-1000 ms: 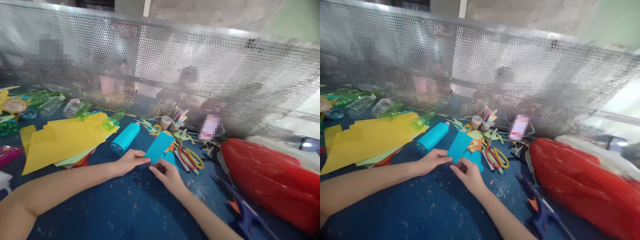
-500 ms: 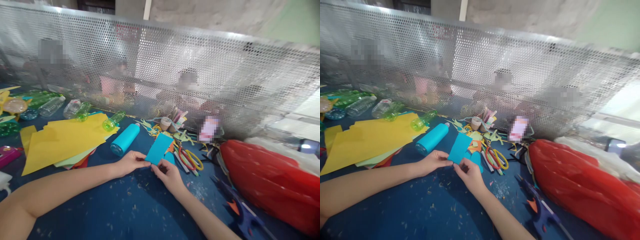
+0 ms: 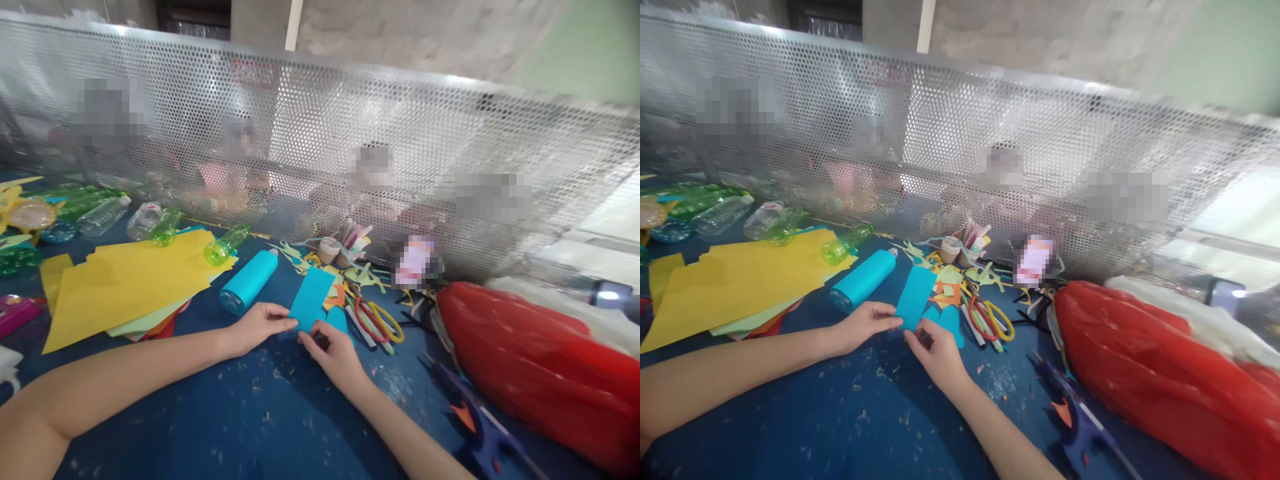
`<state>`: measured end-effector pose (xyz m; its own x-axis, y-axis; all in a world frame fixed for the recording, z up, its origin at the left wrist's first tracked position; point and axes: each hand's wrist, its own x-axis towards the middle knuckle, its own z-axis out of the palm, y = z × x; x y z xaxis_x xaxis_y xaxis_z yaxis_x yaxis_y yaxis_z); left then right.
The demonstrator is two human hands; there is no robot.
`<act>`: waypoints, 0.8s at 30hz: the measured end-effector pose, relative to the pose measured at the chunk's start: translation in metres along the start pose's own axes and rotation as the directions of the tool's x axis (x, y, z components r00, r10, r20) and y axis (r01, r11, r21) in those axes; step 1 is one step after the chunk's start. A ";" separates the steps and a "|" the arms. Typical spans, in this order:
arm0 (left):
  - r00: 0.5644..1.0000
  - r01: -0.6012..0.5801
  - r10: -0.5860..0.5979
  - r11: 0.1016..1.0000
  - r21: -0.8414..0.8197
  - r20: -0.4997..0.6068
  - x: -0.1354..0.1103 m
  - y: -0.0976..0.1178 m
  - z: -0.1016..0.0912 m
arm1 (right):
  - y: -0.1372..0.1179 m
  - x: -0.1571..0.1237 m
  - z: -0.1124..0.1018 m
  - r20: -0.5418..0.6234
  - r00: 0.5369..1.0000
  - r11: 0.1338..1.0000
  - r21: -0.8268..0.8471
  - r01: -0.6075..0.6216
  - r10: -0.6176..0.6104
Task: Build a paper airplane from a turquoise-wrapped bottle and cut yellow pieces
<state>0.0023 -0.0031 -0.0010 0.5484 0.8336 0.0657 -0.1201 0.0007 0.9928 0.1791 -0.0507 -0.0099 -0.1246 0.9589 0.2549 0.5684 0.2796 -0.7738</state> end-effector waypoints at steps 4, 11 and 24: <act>1.000 0.008 -0.009 1.000 0.014 0.029 0.001 -0.003 -0.002 | 0.003 0.001 -0.001 -0.002 0.999 0.997 0.073 -0.038 0.038; 0.999 -0.012 0.012 1.000 0.013 0.050 0.002 -0.005 -0.002 | 0.005 0.001 0.000 0.005 1.000 0.999 0.042 -0.016 0.016; 1.000 -0.015 0.014 0.999 0.049 0.021 0.000 -0.001 0.001 | -0.004 0.002 -0.001 -0.030 0.998 0.994 0.098 -0.046 0.049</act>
<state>0.0034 -0.0036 -0.0020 0.5639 0.8218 0.0815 -0.0873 -0.0389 0.9954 0.1778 -0.0500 -0.0055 -0.0719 0.9695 0.2342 0.4906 0.2388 -0.8380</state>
